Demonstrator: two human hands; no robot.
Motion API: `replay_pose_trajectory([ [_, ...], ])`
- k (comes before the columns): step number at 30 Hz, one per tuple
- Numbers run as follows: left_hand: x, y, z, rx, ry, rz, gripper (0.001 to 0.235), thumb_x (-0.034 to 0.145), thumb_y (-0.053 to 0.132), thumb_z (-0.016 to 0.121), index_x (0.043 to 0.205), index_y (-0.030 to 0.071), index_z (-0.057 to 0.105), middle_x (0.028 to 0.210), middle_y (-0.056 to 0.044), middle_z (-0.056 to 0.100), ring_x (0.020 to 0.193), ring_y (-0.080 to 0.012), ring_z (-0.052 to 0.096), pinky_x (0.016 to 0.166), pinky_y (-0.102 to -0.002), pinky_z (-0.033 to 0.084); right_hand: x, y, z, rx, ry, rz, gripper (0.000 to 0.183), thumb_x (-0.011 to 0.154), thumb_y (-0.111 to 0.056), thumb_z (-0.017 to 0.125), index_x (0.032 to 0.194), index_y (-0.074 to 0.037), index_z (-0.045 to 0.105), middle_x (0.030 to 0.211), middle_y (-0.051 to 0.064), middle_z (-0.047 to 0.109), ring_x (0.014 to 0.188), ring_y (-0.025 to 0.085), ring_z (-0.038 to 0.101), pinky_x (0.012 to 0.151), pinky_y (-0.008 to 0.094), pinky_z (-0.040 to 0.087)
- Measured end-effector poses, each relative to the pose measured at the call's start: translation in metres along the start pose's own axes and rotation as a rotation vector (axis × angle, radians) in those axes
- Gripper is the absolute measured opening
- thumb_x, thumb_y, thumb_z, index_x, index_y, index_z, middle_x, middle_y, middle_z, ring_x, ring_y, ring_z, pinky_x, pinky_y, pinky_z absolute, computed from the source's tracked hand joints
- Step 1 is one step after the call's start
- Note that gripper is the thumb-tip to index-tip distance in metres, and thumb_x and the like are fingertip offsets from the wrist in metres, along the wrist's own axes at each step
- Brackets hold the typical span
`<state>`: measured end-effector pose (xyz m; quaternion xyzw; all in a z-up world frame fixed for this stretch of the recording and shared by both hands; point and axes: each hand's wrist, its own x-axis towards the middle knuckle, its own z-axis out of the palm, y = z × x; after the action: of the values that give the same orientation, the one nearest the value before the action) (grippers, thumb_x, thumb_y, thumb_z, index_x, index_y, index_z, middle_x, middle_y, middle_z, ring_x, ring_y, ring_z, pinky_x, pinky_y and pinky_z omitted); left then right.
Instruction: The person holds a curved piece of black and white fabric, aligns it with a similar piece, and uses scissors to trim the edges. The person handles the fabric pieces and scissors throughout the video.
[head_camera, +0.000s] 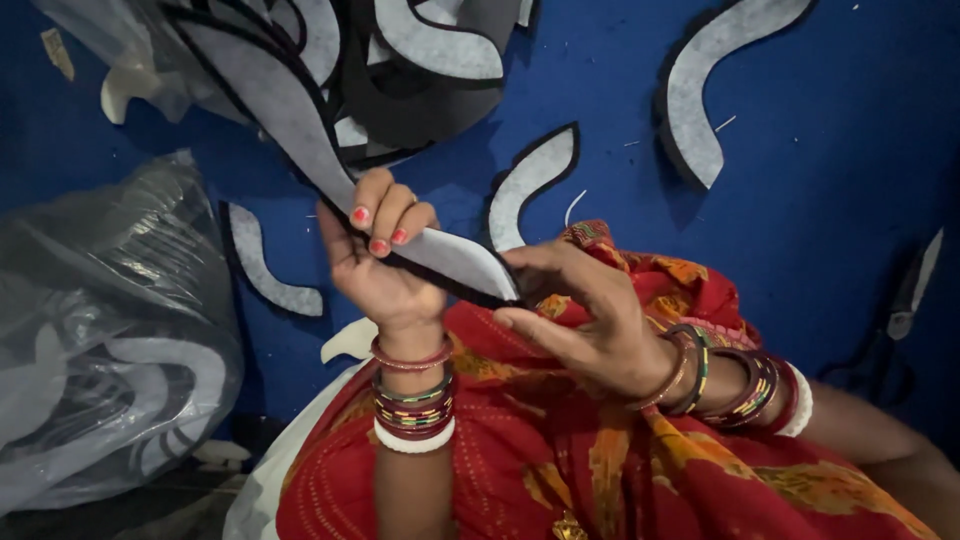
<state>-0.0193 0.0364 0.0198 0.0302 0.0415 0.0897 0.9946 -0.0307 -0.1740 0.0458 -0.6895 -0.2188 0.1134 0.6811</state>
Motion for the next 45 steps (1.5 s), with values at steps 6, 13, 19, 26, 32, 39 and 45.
replay_pose_trajectory([
  [6, 0.001, -0.002, -0.001, 0.098, 0.028, 0.027, 0.036, 0.116, 0.036, 0.041, 0.101, 0.006, 0.052, 0.089, -0.001, 0.048, 0.072, -0.0075, 0.043, 0.08, -0.026, 0.042, 0.001, 0.001, 0.0, 0.03, -0.001, 0.077, 0.047, 0.091, -0.007, 0.081, 0.133, 0.002, 0.06, 0.108, 0.008, 0.072, 0.096, 0.012, 0.071, 0.085, 0.027, 0.06],
  [13, 0.002, -0.008, 0.003, 0.167, 0.119, 0.094, 0.04, 0.112, 0.038, 0.039, 0.126, 0.003, 0.05, 0.095, -0.004, 0.049, 0.078, -0.0112, 0.043, 0.079, -0.029, 0.042, 0.002, 0.009, 0.0, -0.004, 0.02, 0.156, 0.046, 0.092, -0.007, 0.079, 0.133, 0.001, 0.061, 0.1, 0.006, 0.073, 0.09, 0.01, 0.07, 0.081, 0.026, 0.058],
  [19, 0.001, -0.021, 0.005, 0.515, 0.249, 0.194, 0.052, 0.108, 0.048, 0.037, 0.13, 0.003, 0.05, 0.106, -0.012, 0.058, 0.085, -0.0215, 0.054, 0.089, -0.041, 0.046, 0.007, 0.012, -0.005, 0.072, 0.082, 0.315, 0.051, 0.092, -0.009, 0.076, 0.138, -0.001, 0.058, 0.099, 0.004, 0.07, 0.079, 0.007, 0.069, 0.069, 0.024, 0.057],
  [26, 0.0, -0.016, -0.014, 0.493, 0.094, 0.111, 0.059, 0.111, 0.054, 0.035, 0.133, 0.004, 0.057, 0.105, -0.014, 0.061, 0.08, -0.0236, 0.056, 0.089, -0.043, 0.045, 0.005, 0.026, -0.004, -0.125, 0.136, 0.085, 0.04, 0.091, -0.006, 0.079, 0.128, -0.002, 0.064, 0.104, 0.006, 0.066, 0.09, 0.01, 0.066, 0.076, 0.023, 0.056],
  [32, -0.002, -0.017, -0.011, 0.519, 0.061, 0.108, 0.059, 0.11, 0.054, 0.033, 0.132, 0.005, 0.057, 0.102, -0.014, 0.061, 0.078, -0.0246, 0.056, 0.087, -0.045, 0.045, 0.004, 0.039, -0.002, 0.073, 0.152, 0.242, 0.036, 0.09, -0.005, 0.077, 0.123, -0.002, 0.065, 0.101, 0.003, 0.073, 0.093, 0.009, 0.071, 0.079, 0.024, 0.06],
  [39, -0.004, -0.018, -0.013, 0.499, -0.027, 0.008, 0.065, 0.109, 0.055, 0.033, 0.134, 0.0, 0.056, 0.102, -0.017, 0.061, 0.08, -0.0259, 0.057, 0.09, -0.044, 0.045, 0.007, 0.048, -0.013, 0.214, 0.101, 0.368, 0.036, 0.092, -0.006, 0.074, 0.127, -0.003, 0.065, 0.097, 0.004, 0.069, 0.085, 0.01, 0.064, 0.073, 0.026, 0.054],
  [45, -0.009, -0.017, -0.029, 0.638, -0.086, -0.239, 0.072, 0.11, 0.055, 0.031, 0.133, -0.009, 0.055, 0.105, -0.021, 0.061, 0.084, -0.0292, 0.058, 0.089, -0.046, 0.047, 0.059, -0.006, -0.062, 0.133, 0.236, 0.009, 0.039, 0.105, -0.009, 0.066, 0.143, -0.002, 0.058, 0.121, 0.006, 0.061, 0.109, 0.011, 0.063, 0.092, 0.025, 0.054],
])
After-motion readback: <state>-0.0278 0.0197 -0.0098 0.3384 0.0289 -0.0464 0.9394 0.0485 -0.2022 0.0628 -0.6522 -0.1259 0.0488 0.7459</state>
